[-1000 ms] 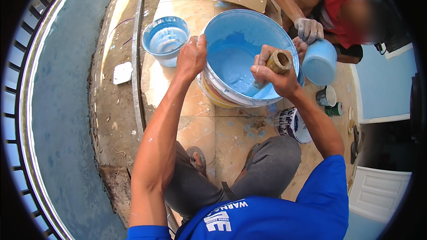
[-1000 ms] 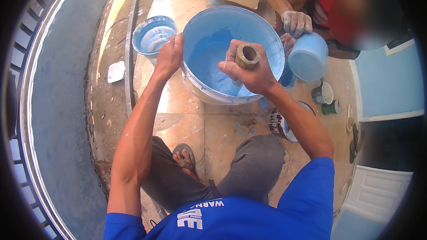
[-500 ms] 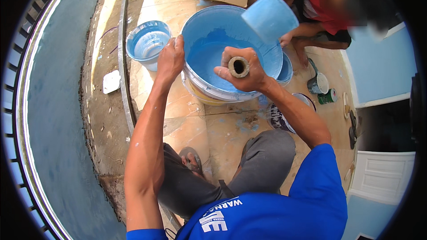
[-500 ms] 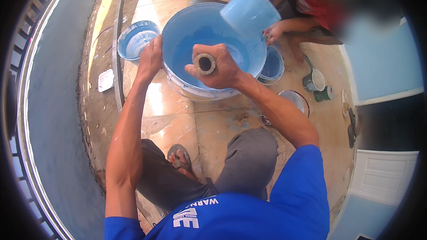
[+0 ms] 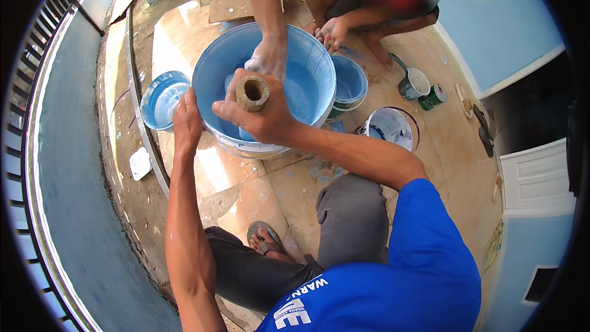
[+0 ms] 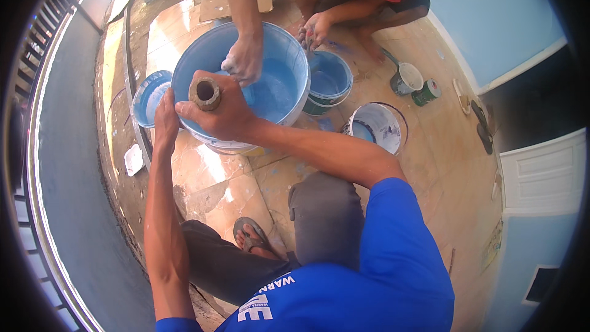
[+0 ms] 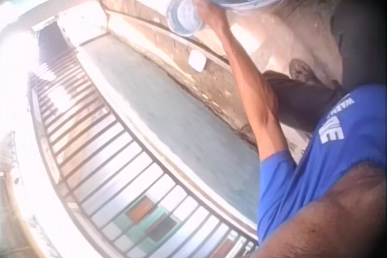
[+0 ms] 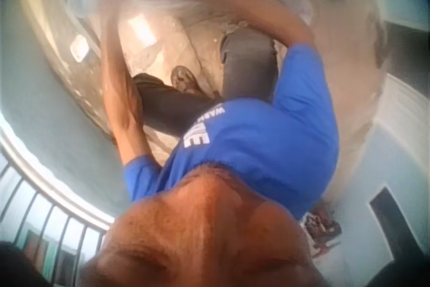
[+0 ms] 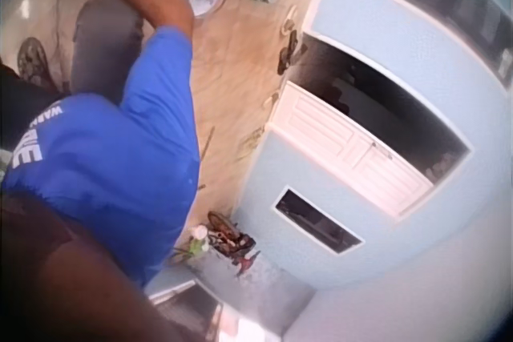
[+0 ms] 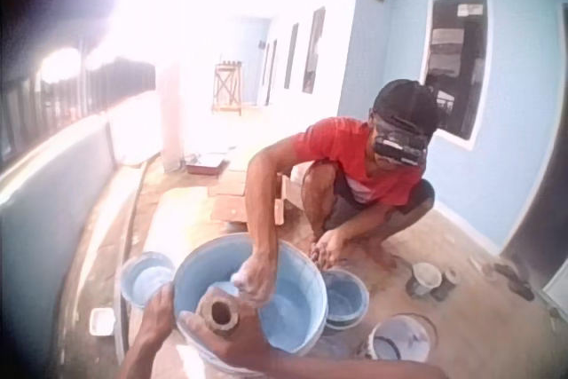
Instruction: The person mixes light blue paint in a large bucket using a manual roller handle. They pour additional paint from a smaller container into the bucket and continue stirring. The person also scoops paint from the large bucket into a smaller container using a cup.
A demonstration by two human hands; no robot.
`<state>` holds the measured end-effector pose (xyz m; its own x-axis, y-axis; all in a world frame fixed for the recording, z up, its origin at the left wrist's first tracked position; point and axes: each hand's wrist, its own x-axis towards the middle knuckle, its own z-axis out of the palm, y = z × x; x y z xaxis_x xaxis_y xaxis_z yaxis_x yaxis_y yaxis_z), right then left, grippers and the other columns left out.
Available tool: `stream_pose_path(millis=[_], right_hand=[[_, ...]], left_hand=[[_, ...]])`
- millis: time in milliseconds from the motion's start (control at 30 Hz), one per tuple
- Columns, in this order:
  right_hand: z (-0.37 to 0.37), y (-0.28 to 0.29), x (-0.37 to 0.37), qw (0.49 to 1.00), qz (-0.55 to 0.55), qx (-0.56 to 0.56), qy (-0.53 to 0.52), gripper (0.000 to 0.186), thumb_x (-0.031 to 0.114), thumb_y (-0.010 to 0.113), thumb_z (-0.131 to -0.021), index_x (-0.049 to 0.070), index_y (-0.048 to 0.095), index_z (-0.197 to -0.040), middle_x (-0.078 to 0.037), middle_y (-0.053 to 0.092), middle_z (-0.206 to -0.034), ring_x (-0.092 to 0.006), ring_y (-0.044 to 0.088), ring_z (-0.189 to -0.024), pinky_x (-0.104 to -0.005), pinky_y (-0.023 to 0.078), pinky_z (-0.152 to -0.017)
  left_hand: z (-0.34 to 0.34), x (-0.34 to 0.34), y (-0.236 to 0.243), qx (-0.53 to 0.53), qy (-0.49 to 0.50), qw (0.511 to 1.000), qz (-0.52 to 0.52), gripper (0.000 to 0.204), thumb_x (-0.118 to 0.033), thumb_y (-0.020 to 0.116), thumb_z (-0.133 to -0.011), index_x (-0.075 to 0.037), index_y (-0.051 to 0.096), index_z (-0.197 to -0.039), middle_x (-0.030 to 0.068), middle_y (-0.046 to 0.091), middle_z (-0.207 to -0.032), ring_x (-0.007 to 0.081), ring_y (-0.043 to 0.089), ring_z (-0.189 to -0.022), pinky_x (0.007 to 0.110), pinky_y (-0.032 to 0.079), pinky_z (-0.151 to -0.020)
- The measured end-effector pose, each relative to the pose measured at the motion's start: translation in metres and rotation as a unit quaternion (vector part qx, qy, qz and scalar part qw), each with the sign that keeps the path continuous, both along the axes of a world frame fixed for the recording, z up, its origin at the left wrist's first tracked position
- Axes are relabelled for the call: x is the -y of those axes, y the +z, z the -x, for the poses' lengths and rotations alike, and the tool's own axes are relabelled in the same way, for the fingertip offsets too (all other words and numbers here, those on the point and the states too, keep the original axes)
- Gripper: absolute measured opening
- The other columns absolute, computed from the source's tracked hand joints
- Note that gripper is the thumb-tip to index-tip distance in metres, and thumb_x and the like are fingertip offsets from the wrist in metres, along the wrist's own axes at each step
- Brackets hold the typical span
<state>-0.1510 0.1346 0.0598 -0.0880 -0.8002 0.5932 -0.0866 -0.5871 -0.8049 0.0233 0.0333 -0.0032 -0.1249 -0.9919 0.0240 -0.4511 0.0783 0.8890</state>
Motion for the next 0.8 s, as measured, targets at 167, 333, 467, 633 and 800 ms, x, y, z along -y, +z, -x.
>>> stream_pose_path(millis=[167,333,467,633,800], right_hand=[[-0.001,-0.009,0.009,0.998,0.05,-0.042,0.016,0.022,0.01,0.079,-0.086,0.006,0.059,-0.078,-0.002,0.056,-0.063,-0.0081,0.049,-0.058,-0.0294,0.041,-0.054],[0.005,-0.004,0.006,0.997,0.031,-0.048,0.046,0.017,0.008,0.078,-0.083,0.003,0.061,-0.08,-0.01,0.059,-0.064,-0.0106,0.047,-0.06,-0.0328,0.043,-0.056],[0.014,-0.003,0.0,0.996,0.004,-0.081,0.022,0.015,0.009,0.077,-0.082,0.003,0.062,-0.08,-0.012,0.063,-0.067,-0.0142,0.05,-0.059,-0.0346,0.046,-0.058],[0.032,0.008,-0.011,0.996,-0.033,-0.082,0.005,0.016,0.009,0.076,-0.081,0.003,0.061,-0.079,-0.012,0.064,-0.068,-0.0146,0.056,-0.061,-0.0354,0.047,-0.06],[0.043,0.01,-0.02,0.993,-0.023,-0.11,-0.023,0.018,0.009,0.076,-0.08,0.002,0.06,-0.077,-0.015,0.065,-0.067,-0.0185,0.062,-0.059,-0.036,0.049,-0.059]], left_hand=[[-0.01,0.008,-0.009,-0.014,-0.004,1.0,0.0,0.065,-0.048,0.037,-0.11,0.008,0.061,-0.134,0.0278,0.068,-0.125,0.0363,0.064,-0.114,0.045,0.048,-0.097],[-0.015,0.021,-0.024,-0.033,-0.05,0.998,-0.013,0.065,-0.045,0.036,-0.111,0.009,0.058,-0.138,0.0258,0.063,-0.135,0.0343,0.059,-0.124,0.042,0.043,-0.106],[-0.009,0.014,-0.018,-0.032,-0.047,0.998,-0.018,0.065,-0.045,0.035,-0.112,0.009,0.057,-0.139,0.0239,0.063,-0.137,0.0325,0.058,-0.124,0.041,0.041,-0.107],[-0.013,0.014,-0.016,-0.017,-0.041,0.998,-0.034,0.065,-0.046,0.034,-0.112,0.008,0.057,-0.138,0.0225,0.064,-0.133,0.0309,0.06,-0.12,0.041,0.043,-0.105],[-0.012,0.018,-0.019,-0.019,-0.035,0.999,-0.021,0.063,-0.045,0.034,-0.112,0.007,0.059,-0.135,0.021,0.066,-0.126,0.0289,0.061,-0.112,0.04,0.045,-0.099]])
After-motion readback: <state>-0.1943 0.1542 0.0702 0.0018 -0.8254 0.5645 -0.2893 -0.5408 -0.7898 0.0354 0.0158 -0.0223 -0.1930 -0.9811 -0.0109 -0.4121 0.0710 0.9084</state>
